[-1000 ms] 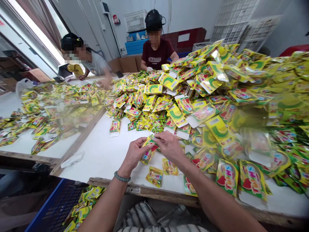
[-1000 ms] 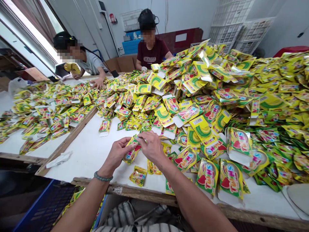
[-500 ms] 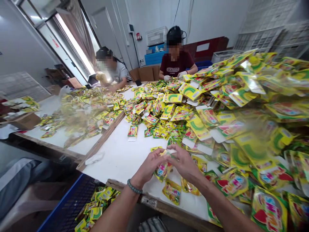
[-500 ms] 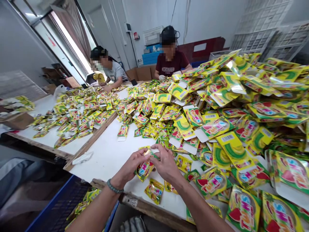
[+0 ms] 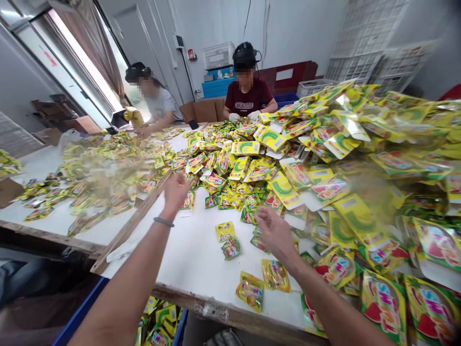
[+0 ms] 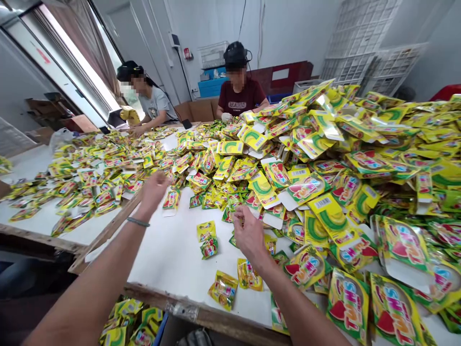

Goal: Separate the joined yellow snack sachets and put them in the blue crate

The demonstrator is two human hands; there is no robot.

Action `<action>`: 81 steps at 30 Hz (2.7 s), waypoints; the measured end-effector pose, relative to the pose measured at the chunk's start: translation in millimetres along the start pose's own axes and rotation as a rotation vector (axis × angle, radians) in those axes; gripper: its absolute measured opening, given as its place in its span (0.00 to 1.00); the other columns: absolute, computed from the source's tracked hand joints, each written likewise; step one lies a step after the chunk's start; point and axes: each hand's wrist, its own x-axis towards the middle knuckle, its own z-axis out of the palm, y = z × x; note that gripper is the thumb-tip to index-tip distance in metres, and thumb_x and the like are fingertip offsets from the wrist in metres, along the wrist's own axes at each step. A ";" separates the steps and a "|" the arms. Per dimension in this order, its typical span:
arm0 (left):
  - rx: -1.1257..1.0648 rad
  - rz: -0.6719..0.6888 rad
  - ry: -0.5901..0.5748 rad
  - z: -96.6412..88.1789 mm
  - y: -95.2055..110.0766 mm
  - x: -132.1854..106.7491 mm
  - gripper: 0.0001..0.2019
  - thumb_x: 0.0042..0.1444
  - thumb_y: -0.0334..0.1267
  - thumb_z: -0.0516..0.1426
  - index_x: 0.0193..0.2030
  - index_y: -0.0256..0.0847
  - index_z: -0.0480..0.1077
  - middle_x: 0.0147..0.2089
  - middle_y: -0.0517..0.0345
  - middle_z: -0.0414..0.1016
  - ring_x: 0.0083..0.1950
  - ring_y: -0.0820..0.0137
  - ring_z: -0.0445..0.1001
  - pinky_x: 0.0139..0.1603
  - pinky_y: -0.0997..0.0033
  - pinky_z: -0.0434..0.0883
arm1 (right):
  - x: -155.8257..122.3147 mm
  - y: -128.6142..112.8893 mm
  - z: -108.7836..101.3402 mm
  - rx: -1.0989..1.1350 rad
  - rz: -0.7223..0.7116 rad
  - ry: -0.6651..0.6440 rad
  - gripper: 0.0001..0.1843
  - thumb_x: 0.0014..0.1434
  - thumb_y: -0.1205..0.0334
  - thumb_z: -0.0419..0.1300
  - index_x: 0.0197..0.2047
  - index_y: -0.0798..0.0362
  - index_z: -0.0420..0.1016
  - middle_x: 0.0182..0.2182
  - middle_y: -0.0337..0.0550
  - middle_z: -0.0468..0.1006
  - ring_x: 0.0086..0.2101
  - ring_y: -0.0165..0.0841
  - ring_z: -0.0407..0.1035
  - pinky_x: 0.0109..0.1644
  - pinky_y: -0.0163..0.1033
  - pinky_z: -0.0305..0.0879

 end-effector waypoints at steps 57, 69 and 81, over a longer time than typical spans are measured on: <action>0.427 -0.058 -0.434 8.2 -32.9 -11.1 0.24 0.45 0.26 0.57 0.52 0.44 0.73 0.49 0.48 0.78 0.50 0.58 0.75 0.46 0.68 0.68 | -9.3 4.9 -0.3 0.359 0.233 -0.300 0.20 0.47 0.44 0.64 0.30 0.52 0.69 0.23 0.36 0.69 0.24 0.30 0.62 0.23 0.34 0.61; 0.447 0.480 -0.845 10.5 -17.6 -54.3 0.40 0.36 0.35 0.68 0.61 0.46 0.64 0.64 0.47 0.65 0.64 0.53 0.60 0.61 0.61 0.58 | -8.7 -5.1 -10.0 0.079 0.022 -0.142 0.17 0.51 0.47 0.61 0.23 0.52 0.68 0.18 0.34 0.63 0.22 0.29 0.56 0.26 0.34 0.52; 0.540 0.254 -0.761 -15.6 -56.4 -41.5 0.37 0.33 0.48 0.69 0.54 0.43 0.70 0.55 0.45 0.72 0.55 0.53 0.69 0.52 0.65 0.64 | -9.4 -8.6 -11.3 -0.061 -0.017 -0.130 0.16 0.52 0.47 0.58 0.25 0.52 0.69 0.18 0.34 0.63 0.22 0.29 0.56 0.27 0.35 0.52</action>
